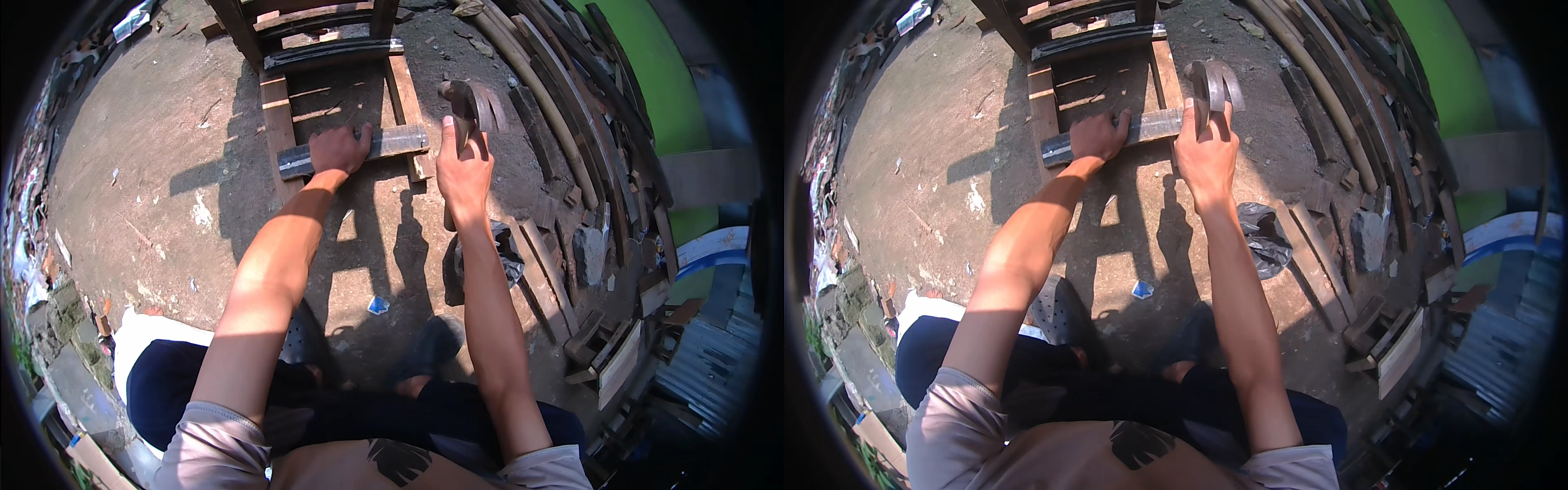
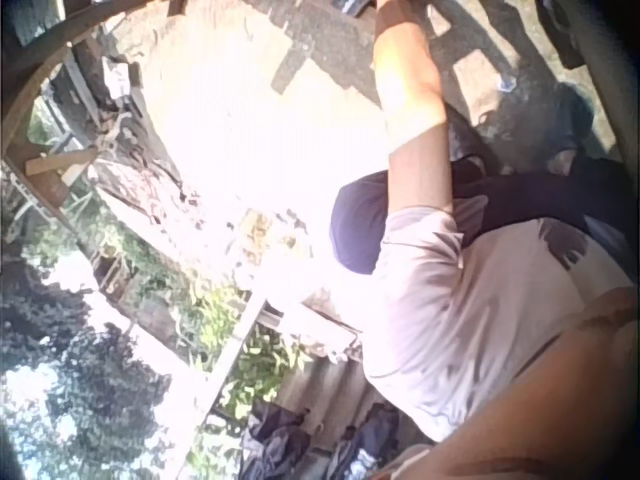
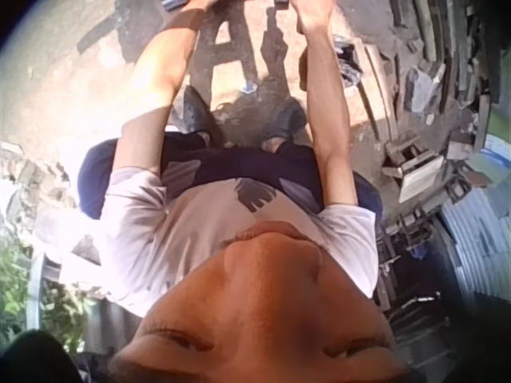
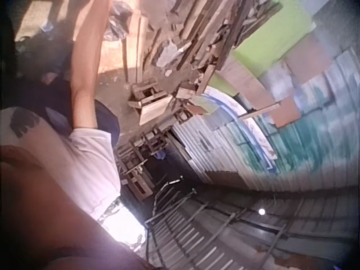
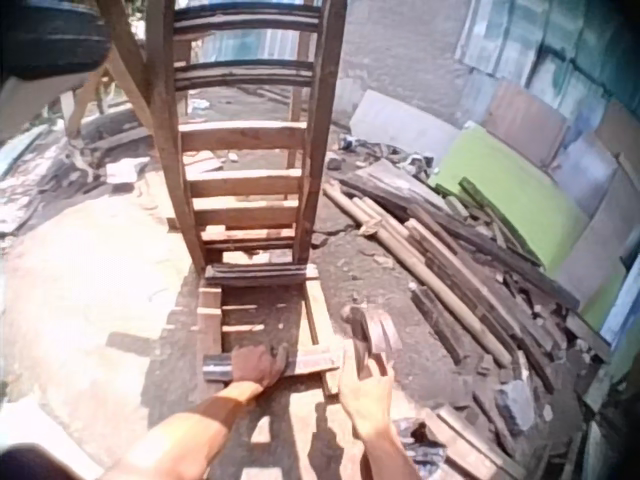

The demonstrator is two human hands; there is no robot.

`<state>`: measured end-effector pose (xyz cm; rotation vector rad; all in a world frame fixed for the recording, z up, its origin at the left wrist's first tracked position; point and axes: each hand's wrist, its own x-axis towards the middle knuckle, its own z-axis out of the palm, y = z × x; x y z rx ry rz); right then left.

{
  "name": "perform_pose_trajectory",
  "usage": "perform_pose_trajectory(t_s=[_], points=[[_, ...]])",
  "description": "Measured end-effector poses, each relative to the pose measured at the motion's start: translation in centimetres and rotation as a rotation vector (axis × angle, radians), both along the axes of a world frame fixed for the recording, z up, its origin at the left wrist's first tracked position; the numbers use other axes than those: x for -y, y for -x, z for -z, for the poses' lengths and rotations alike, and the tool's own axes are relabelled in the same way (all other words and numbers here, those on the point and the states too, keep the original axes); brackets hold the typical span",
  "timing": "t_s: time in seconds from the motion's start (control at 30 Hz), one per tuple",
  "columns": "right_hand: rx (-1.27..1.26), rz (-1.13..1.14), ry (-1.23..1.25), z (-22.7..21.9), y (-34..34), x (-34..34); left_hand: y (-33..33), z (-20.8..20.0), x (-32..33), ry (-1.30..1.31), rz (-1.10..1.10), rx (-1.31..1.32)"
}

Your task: The person assembles a wooden frame by hammering nails into joints and attaching wooden slats. They repeatedly retrieve nails from a small bag, position them, and strike with a hammer, then fit additional slats into the frame structure.

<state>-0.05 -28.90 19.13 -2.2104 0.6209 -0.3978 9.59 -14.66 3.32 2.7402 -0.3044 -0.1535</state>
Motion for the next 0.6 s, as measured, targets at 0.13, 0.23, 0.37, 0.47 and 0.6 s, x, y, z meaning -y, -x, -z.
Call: perform_pose_trajectory(t_s=[0.13, 0.23, 0.37, 0.47, 0.6], points=[[0.288, 0.051, 0.06, 0.4, 0.5, -0.3, -0.2, -0.2, 0.2, -0.016, -0.004, -0.011], [-0.415, -0.028, 0.18, 9.3, 2.0, 3.8, 0.6, -0.4, 2.0, 0.007, 0.039, -0.018], [-0.317, -0.088, 0.103, 4.5, -0.3, 2.7, 0.7, 0.4, 1.0, 0.005, 0.024, -0.018], [-0.019, -0.034, -0.07, -0.5, 0.4, 0.8, -0.2, 0.1, 0.0, -0.008, -0.008, -0.003], [0.251, -0.079, 0.141, 9.4, 2.6, 3.8, 0.2, -0.7, 1.4, 0.005, 0.032, -0.047]])
